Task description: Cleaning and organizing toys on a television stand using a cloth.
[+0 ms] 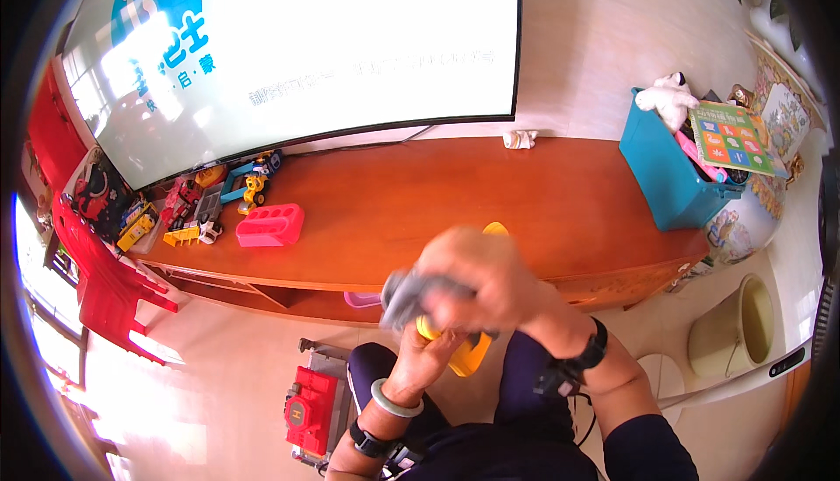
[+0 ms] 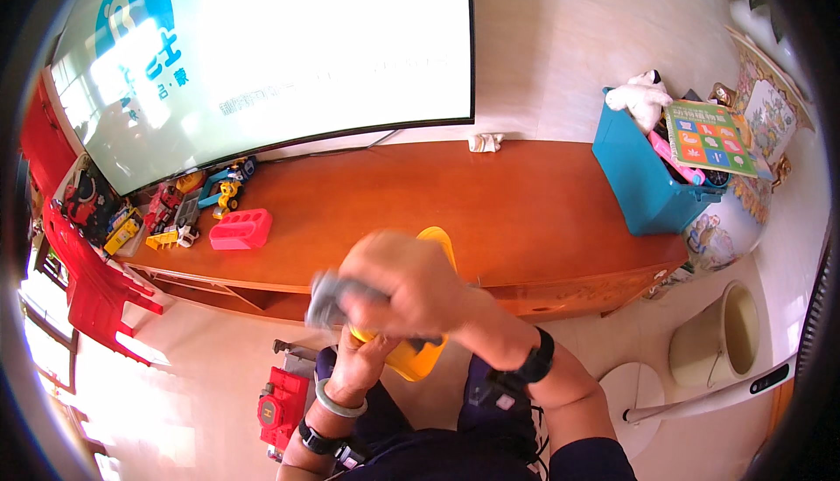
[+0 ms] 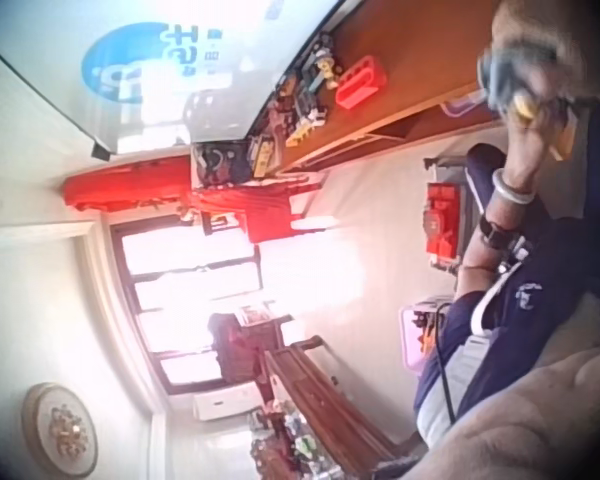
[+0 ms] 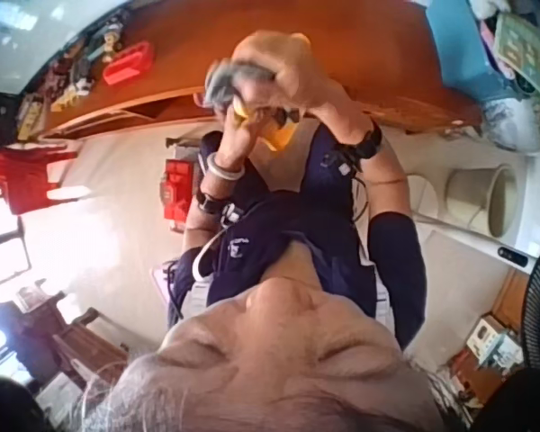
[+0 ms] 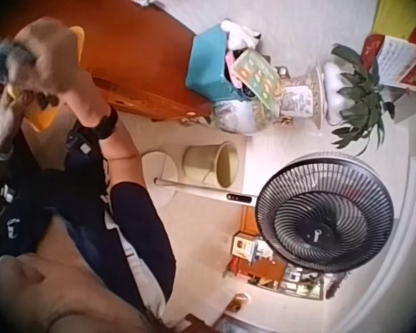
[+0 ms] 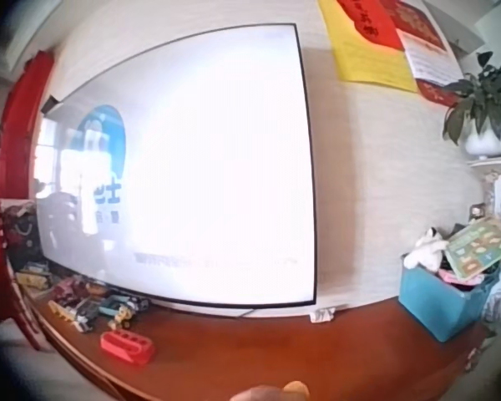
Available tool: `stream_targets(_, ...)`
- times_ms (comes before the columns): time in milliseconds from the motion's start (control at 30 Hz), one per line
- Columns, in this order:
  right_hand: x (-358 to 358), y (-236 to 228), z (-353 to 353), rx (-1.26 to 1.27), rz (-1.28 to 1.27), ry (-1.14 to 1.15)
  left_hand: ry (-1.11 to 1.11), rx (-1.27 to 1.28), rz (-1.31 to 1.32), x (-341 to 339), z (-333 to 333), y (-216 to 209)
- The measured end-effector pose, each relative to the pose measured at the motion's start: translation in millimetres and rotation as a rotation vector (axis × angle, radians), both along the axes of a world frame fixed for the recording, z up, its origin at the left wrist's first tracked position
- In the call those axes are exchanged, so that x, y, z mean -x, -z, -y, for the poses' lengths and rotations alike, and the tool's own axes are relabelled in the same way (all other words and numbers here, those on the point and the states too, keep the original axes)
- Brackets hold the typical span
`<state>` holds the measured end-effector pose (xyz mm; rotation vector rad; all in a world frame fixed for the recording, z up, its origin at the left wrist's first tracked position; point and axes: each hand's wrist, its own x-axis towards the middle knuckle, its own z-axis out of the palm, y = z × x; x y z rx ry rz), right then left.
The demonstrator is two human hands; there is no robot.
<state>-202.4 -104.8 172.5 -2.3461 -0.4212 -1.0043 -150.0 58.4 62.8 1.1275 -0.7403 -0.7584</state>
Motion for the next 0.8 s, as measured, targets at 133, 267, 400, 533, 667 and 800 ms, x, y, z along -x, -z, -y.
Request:
stream_targets(133, 10.6, -7.7, 31.5, -1.08, 0.131, -0.057, -0.083, 0.102, -0.125, 5.6, -7.2, 5.1)
stream_targets(267, 22.7, -0.7, -10.3, 0.054, 0.116, 0.17, -0.064, 0.011, -0.171, 5.8, -7.7, 11.2)
stream_targets(400, 7.6, 31.2, -24.9, 0.159, 0.121, 0.153, -0.325, 0.088, 0.343, 12.0, -4.3, 7.0)
stream_targets(533, 5.4, 37.0, 51.3, -0.835, -0.285, 0.238, -0.168, 0.198, 0.231, 17.8, -25.2, -12.1)
stream_targets(667, 9.5, 76.0, 68.2, -0.887, -0.16, 0.172, -0.194, 0.29, -0.053, 21.9, -19.9, -2.5)
stream_targets(800, 12.2, 42.6, 67.8, -1.38, 0.144, 0.016, -0.216, 0.386, -0.357, 7.5, -16.0, 3.5)
